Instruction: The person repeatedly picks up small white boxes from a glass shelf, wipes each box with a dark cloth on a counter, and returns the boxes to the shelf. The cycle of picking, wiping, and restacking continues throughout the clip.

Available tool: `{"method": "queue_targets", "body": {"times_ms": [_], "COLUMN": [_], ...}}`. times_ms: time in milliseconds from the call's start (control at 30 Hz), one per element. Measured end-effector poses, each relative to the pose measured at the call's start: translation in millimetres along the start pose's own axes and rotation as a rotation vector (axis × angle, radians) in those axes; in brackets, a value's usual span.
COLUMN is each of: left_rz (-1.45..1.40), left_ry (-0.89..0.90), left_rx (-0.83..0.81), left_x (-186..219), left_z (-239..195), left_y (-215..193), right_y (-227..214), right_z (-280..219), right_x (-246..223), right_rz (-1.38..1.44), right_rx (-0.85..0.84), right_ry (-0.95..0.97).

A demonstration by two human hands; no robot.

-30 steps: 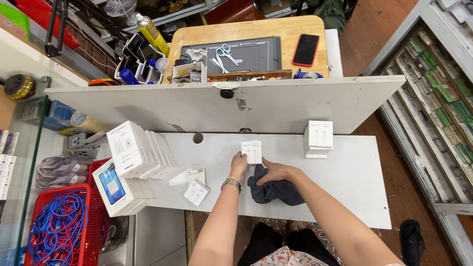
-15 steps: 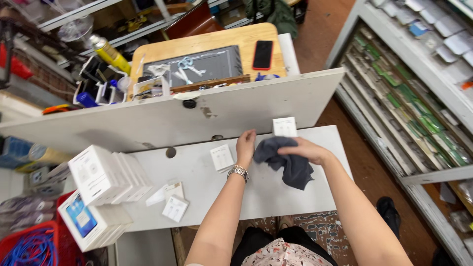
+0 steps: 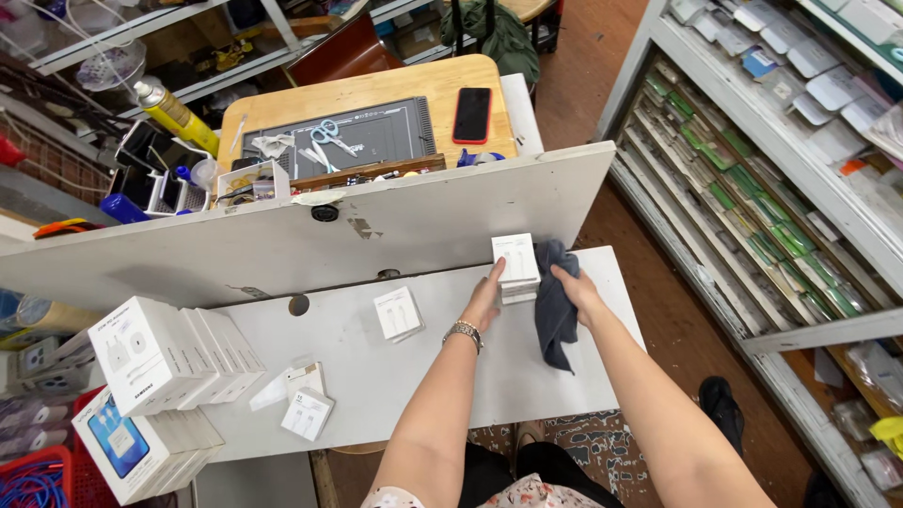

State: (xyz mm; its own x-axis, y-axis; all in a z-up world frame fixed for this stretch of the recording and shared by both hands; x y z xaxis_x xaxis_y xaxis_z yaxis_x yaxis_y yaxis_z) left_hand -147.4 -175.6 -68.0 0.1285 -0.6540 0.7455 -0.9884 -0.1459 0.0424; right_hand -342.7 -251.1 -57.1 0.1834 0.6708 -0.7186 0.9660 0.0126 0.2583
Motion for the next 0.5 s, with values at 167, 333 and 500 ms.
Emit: {"method": "queue_targets", "body": {"times_ms": [167, 333, 500], "left_rz": [-0.062, -0.125, -0.176], "left_ry": [0.002, 0.015, -0.007], "left_rx": [-0.061, 0.043, 0.181], "left_x": [-2, -23, -37], "left_z": [-15, -37, -65], "left_y": [-1, -43, -86], "right_y": [21, 65, 116], "right_z": [3, -5, -16], "right_x": [21, 40, 57], "right_rz": [-0.079, -0.186, -0.271], "right_rx": [-0.12, -0.205, -0.317], "right_ry": [0.07, 0.144, 0.117]}}
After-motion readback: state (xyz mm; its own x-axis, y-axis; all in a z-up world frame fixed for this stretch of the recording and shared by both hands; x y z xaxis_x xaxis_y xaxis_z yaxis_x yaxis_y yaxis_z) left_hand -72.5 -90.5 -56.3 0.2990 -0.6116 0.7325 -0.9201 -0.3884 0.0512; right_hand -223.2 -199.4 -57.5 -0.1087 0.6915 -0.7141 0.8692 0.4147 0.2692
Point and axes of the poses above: each hand's wrist, its own z-axis towards the middle knuckle, its own y-axis out of the palm, x = y × z, the point moved 3 cm from there along z, towards the middle knuckle, and after that the axes turned 15 degrees about z, right-handed, at the moved point
